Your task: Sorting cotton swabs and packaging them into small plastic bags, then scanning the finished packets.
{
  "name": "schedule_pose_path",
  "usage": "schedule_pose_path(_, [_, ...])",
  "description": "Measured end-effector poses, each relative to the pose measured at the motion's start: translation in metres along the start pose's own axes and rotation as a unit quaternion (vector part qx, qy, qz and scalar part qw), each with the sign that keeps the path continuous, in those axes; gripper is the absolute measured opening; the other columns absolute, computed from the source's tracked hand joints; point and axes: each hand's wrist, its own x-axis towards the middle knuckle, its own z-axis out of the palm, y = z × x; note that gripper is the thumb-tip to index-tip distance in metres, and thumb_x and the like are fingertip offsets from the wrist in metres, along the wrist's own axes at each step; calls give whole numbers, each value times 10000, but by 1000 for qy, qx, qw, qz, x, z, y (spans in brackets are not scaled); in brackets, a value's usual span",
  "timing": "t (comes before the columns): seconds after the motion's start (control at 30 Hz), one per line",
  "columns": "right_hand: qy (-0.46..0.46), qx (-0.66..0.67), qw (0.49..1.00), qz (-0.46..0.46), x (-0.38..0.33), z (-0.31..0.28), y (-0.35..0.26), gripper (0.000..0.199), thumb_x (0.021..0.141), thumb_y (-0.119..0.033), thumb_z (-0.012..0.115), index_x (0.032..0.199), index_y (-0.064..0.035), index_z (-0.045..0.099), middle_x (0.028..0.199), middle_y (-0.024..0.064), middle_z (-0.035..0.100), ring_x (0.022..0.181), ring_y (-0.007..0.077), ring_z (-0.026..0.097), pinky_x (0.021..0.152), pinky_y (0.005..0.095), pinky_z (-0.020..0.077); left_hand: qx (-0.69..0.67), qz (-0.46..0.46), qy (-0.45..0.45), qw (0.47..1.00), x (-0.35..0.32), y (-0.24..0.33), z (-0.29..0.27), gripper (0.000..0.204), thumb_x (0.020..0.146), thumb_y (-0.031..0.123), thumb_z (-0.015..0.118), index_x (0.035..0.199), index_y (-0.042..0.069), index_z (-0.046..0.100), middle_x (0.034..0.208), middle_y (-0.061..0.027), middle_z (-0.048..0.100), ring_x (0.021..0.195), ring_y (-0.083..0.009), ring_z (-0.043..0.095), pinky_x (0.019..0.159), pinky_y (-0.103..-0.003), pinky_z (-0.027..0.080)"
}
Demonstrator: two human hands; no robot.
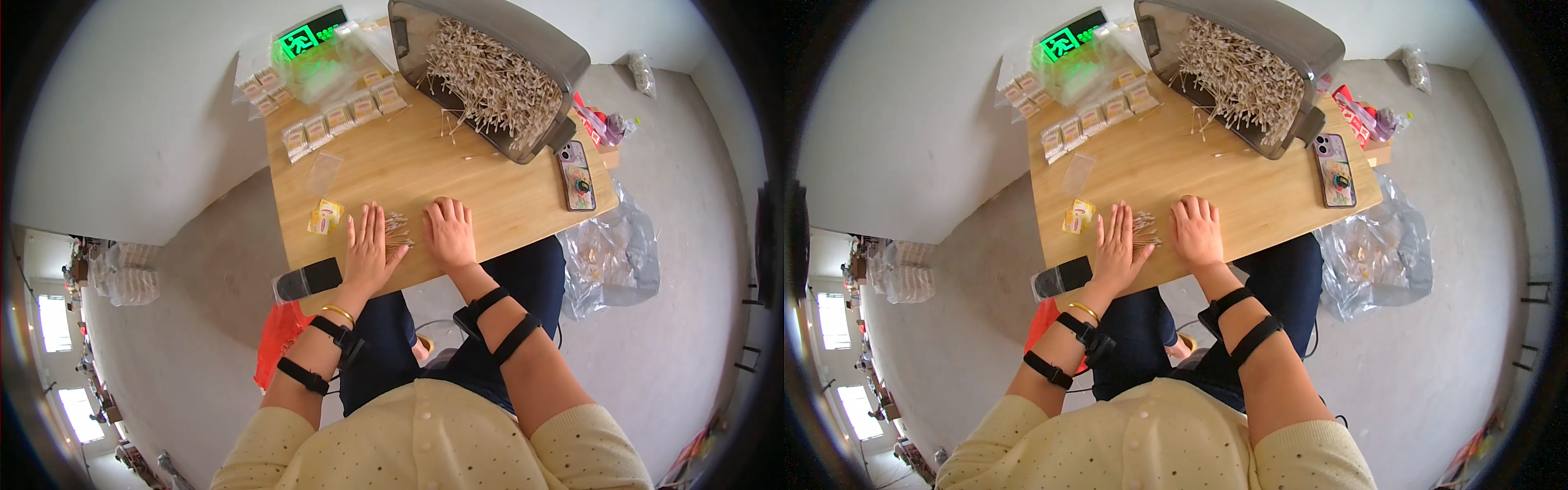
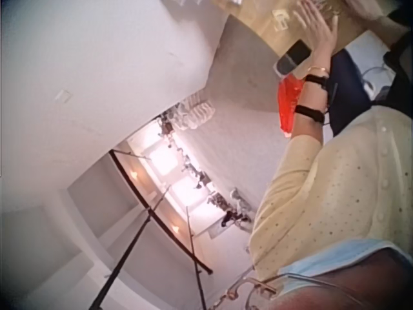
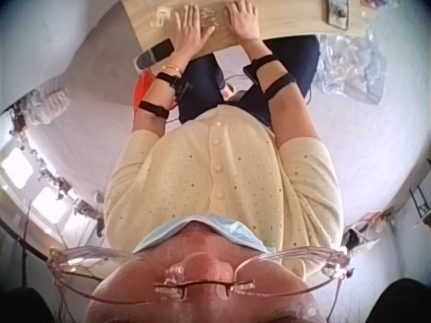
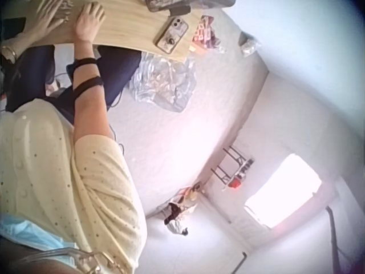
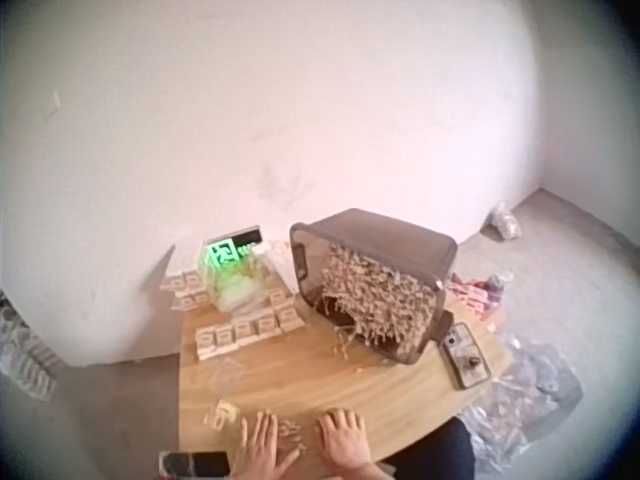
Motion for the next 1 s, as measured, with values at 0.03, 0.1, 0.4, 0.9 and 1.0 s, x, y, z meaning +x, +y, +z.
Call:
schedule_pose_path(0.03, [-3, -2, 1000, 1, 0, 0, 0, 214, 938, -215, 625, 1118, -98, 629, 1177, 95, 596, 1165, 301, 543, 1019, 452, 416, 3, 7, -4, 1000, -2, 0, 0, 907, 1026, 573, 458, 1607, -73, 195, 1690, -239, 211, 1590, -370, 138, 1278, -558, 45])
schedule_pose_path(0.1, [-7, -8, 1000, 1, 0, 0, 1, 217, 942, -223, 625, 1119, -98, 629, 1187, 96, 596, 1173, 300, 542, 1029, 452, 414, 10, 21, -10, 1000, -9, 3, 1, 915, 1023, 580, 462, 1607, -73, 196, 1688, -240, 213, 1591, -357, 142, 1278, -560, 46])
schedule_pose_path(0.4, [-9, -10, 1000, 6, 1, -2, -1, 215, 947, -228, 626, 1120, -100, 631, 1192, 98, 595, 1179, 306, 539, 1028, 461, 414, 89, -25, 4, 996, 0, 9, 1, 953, 993, 608, 498, 1603, -69, 218, 1694, -215, 222, 1592, -313, 168, 1278, -564, 48])
schedule_pose_path(0.9, [-6, -5, 1000, 9, 0, 1, 1, 221, 947, -241, 622, 1112, -95, 634, 1183, 101, 599, 1180, 310, 539, 1030, 461, 415, 66, -9, -35, 997, -15, 17, -3, 980, 993, 664, 444, 1608, -61, 208, 1693, -214, 223, 1590, -321, 171, 1277, -567, 24])
schedule_pose_path(1.0, [-8, -8, 1000, 7, 0, 0, 1, 221, 946, -239, 622, 1115, -96, 633, 1187, 101, 597, 1182, 309, 538, 1031, 460, 413, 58, -3, -39, 998, -17, 16, -4, 970, 996, 656, 446, 1610, -56, 209, 1691, -216, 226, 1588, -325, 176, 1276, -569, 22])
